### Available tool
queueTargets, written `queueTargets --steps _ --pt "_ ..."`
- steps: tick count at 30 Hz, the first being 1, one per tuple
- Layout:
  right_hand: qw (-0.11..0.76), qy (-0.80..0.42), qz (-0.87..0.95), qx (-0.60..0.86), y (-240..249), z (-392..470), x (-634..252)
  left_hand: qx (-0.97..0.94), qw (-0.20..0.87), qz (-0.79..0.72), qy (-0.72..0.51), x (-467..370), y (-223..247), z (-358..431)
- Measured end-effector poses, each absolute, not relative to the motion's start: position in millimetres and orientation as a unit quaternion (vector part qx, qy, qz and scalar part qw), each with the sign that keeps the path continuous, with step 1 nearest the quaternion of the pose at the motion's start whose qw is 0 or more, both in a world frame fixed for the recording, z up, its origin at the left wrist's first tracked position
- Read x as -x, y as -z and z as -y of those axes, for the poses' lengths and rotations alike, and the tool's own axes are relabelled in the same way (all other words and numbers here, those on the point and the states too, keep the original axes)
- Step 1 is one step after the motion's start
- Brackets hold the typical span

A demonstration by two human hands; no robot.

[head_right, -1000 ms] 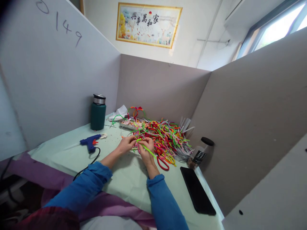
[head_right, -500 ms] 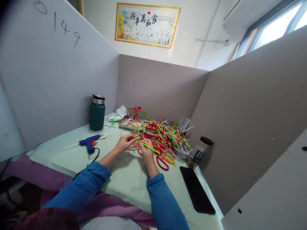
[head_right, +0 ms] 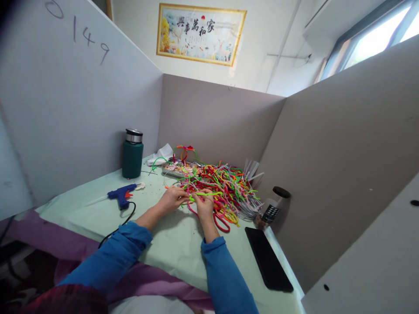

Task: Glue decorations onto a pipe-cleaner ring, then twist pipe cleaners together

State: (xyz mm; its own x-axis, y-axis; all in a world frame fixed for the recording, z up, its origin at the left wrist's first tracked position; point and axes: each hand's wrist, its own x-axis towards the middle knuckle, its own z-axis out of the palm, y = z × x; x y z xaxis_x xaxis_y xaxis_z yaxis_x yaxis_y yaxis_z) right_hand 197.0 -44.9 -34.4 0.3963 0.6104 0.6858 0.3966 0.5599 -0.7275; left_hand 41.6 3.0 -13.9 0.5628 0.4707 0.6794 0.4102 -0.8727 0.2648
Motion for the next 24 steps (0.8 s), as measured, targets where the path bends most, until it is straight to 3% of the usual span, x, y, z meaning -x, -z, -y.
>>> queueTargets --steps 7,16,24 --pt "0.678 -0.046 0.559 0.475 34.9 45.9 -196.7 -0.911 0.014 -0.239 -0.335 -42.2 11.7 0.9" --pt "0.651 -0.025 0.593 0.474 27.7 54.5 -190.1 -0.867 0.162 -0.345 -0.322 -42.1 9.9 5.3" --pt "0.59 0.025 0.655 0.471 28.9 57.4 -190.4 -0.875 0.193 -0.318 -0.311 -43.5 13.8 2.9"
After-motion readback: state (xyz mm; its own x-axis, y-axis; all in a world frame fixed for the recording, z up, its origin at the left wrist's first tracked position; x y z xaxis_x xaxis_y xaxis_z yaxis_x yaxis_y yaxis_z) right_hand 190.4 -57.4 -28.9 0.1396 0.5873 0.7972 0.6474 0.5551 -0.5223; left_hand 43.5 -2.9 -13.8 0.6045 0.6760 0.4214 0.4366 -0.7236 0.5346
